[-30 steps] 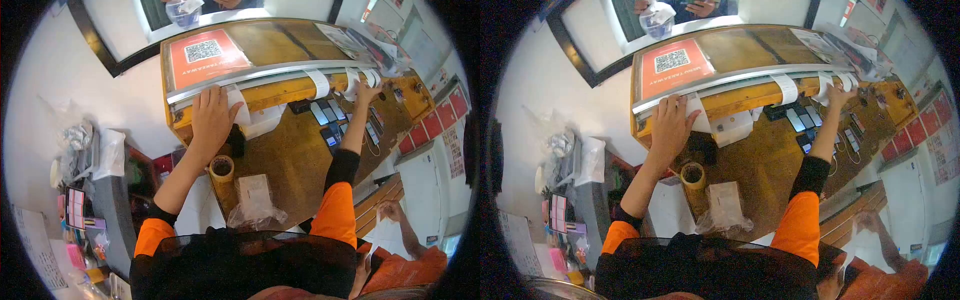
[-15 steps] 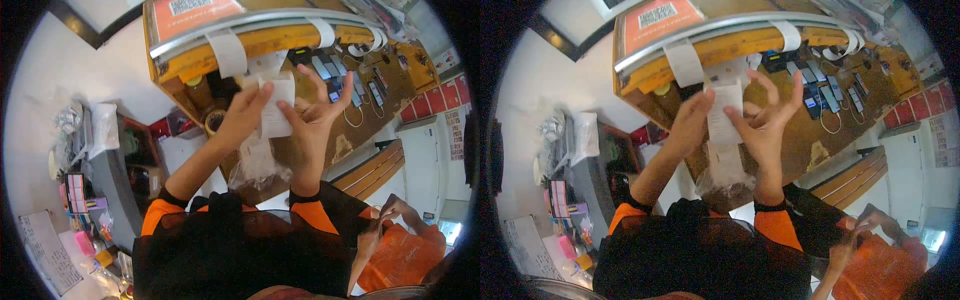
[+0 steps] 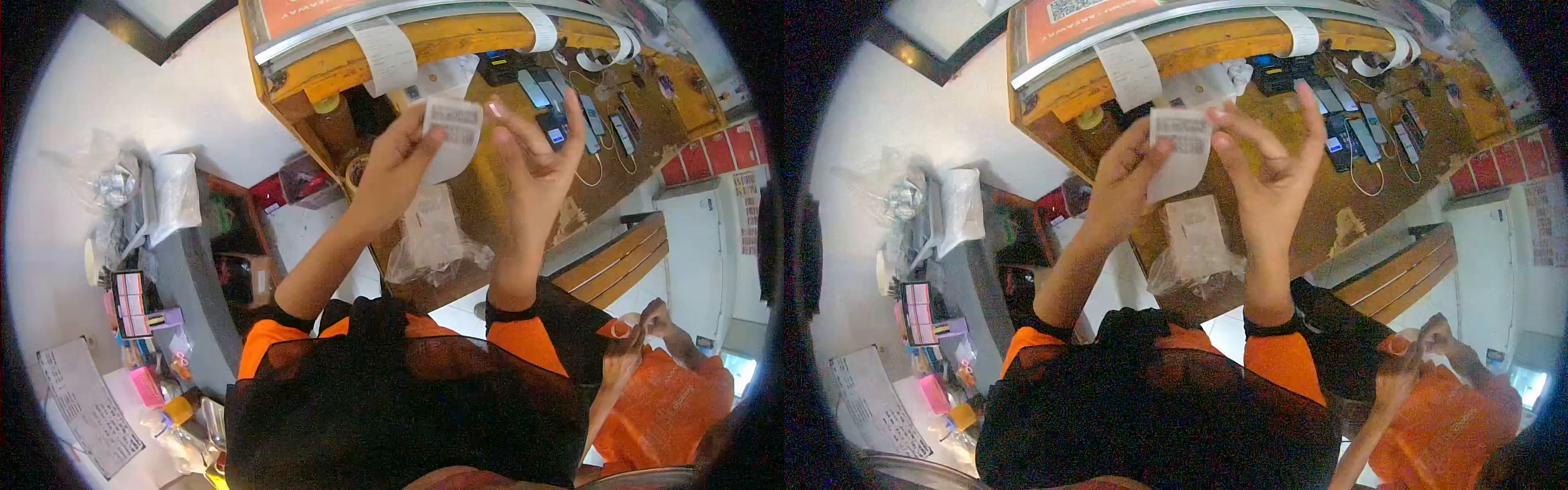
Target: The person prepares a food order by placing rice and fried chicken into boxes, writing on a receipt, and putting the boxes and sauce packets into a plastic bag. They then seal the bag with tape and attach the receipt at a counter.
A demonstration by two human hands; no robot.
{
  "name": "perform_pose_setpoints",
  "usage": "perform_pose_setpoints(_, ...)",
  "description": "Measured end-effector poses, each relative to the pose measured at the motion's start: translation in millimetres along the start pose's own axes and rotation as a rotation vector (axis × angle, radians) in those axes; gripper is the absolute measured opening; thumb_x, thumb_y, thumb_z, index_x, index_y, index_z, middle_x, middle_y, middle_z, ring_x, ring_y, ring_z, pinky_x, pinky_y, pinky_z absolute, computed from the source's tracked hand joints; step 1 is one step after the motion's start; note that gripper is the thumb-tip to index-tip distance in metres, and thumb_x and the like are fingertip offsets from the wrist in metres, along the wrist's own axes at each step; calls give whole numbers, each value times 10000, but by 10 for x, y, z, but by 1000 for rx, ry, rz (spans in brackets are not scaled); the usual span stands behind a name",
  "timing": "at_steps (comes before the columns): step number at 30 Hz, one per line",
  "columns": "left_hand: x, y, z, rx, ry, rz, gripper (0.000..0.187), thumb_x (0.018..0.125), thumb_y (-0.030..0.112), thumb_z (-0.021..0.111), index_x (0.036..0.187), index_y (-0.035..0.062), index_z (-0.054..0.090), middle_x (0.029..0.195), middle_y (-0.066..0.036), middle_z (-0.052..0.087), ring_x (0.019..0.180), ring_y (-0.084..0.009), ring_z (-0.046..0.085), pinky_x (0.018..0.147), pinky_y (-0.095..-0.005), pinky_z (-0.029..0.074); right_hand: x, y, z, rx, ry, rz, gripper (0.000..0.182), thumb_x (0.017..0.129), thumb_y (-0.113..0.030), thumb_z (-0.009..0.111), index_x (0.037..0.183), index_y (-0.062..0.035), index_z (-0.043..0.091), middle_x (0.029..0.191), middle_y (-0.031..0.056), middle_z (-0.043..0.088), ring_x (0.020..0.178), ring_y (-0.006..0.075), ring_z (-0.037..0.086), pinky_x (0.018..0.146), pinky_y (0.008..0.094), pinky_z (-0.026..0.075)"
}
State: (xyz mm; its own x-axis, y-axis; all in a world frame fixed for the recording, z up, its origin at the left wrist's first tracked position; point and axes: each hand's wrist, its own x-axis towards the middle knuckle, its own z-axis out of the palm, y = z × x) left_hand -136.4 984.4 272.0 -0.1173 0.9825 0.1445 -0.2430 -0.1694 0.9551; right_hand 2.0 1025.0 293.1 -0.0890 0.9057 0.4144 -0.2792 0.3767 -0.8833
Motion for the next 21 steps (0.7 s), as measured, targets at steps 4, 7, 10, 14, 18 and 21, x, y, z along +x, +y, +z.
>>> perform_pose_setpoints(4, -47, -196, 60, 9, -29, -48, 318, 906, 141, 516, 1188, -3, 486, 1085, -63, 586, 971, -123, 566, 837, -252, 454, 85, 383, -42, -370, -164, -75, 809, 758, 2, 670, 1380, -73, 158, 971, 164, 649, 997, 222, 587, 927, 348, 407)
perform_pose_setpoints(7, 26, -464, 80, -321, 9, -169, 307, 885, 119, 544, 1164, -1, 504, 1071, -71, 598, 936, -134, 585, 802, -266, 474, -97, 485, -189, -308, -214, 75, 848, 751, -3, 678, 1395, -79, 131, 957, 151, 646, 976, 209, 593, 898, 351, 425)
perform_pose_setpoints(10, 240, -811, 76, -483, 82, -268, 283, 868, 109, 565, 1129, 5, 529, 1048, -74, 612, 892, -142, 602, 770, -277, 489, -319, 787, -497, -154, -227, 330, 869, 753, -10, 679, 1407, -90, 112, 944, 143, 639, 947, 202, 603, 867, 344, 444)
perform_pose_setpoints(14, 201, -964, 192, -290, 36, -299, 241, 866, 146, 583, 1069, 17, 588, 916, -42, 637, 765, -102, 596, 698, -239, 473, -279, 745, -781, -205, 91, 238, 772, 782, -21, 651, 1381, -57, 166, 948, 166, 650, 924, 204, 621, 882, 329, 435)
perform_pose_setpoints(18, 119, -914, 322, -120, -123, -318, 256, 869, 158, 587, 1082, 17, 584, 936, -41, 638, 776, -88, 587, 698, -235, 468, -176, 543, -798, -191, 97, 225, 703, 781, -24, 653, 1349, -19, 240, 933, 179, 659, 927, 203, 623, 901, 335, 422)
perform_pose_setpoints(21, 63, -810, 382, -97, -201, -271, 263, 878, 164, 579, 1096, 18, 579, 960, -42, 638, 794, -76, 582, 702, -231, 465, -139, 536, -744, -361, -62, 239, 711, 765, -22, 669, 1351, -34, 266, 976, 186, 649, 992, 207, 598, 903, 332, 414)
